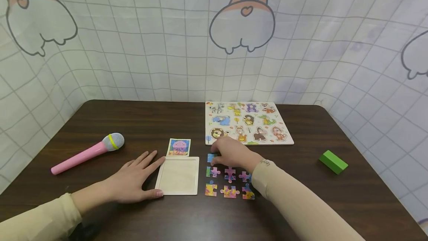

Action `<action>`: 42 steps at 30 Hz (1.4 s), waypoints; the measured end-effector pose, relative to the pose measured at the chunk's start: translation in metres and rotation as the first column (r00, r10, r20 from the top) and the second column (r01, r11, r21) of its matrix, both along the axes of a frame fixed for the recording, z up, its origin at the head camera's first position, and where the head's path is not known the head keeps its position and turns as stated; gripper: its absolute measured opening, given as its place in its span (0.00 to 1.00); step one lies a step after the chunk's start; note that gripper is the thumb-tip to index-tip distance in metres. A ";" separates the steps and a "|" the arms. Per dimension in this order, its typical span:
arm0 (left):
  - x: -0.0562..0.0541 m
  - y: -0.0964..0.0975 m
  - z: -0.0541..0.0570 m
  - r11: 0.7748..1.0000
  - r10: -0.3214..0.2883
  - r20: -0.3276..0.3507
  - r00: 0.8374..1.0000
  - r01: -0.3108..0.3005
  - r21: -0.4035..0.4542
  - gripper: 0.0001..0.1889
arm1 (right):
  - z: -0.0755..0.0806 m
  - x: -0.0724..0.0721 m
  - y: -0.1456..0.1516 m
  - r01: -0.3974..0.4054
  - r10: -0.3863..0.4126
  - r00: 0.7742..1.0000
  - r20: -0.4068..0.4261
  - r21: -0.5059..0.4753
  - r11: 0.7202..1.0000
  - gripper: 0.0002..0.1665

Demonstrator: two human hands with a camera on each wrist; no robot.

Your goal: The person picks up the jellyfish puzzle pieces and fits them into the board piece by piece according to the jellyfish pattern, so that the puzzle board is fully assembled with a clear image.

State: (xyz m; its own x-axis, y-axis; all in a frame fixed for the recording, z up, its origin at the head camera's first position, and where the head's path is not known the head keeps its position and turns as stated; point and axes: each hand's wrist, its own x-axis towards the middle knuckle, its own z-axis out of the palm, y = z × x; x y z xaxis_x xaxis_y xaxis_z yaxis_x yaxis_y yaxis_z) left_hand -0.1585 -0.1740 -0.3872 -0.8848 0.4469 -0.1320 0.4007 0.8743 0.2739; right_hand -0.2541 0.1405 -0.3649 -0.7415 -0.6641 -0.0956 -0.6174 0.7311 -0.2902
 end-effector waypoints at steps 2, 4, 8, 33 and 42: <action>0.001 0.000 0.001 1.000 0.001 0.002 1.000 -0.001 0.003 0.53 | 0.000 0.000 -0.003 0.017 -0.017 1.000 -0.005 0.020 1.000 0.14; 0.001 0.000 0.002 1.000 0.002 0.003 1.000 -0.002 0.003 0.54 | 0.000 0.001 -0.005 0.034 -0.033 0.999 -0.012 0.036 0.999 0.15; 0.001 0.000 0.001 1.000 0.007 0.004 1.000 -0.007 0.006 0.54 | 0.001 0.001 -0.007 0.050 -0.050 0.999 -0.009 0.040 0.998 0.14; 0.001 0.002 0.002 1.000 0.016 0.016 1.000 -0.016 -0.001 0.54 | 0.010 0.011 -0.041 0.257 -0.102 0.902 0.419 -0.332 0.908 0.09; 0.001 0.002 0.003 1.000 0.019 0.023 1.000 -0.019 0.005 0.54 | 0.004 0.019 -0.077 0.347 -0.128 0.810 0.573 -0.291 0.891 0.08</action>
State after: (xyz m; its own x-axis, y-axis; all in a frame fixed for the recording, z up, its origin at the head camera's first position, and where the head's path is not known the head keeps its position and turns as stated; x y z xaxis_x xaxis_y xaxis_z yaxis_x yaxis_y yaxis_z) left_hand -0.1574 -0.1722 -0.3843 -0.8898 0.4310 -0.1502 0.3778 0.8802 0.2871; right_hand -0.2352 0.0630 -0.3606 -0.7858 -0.5384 -0.3046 -0.1085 0.6047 -0.7890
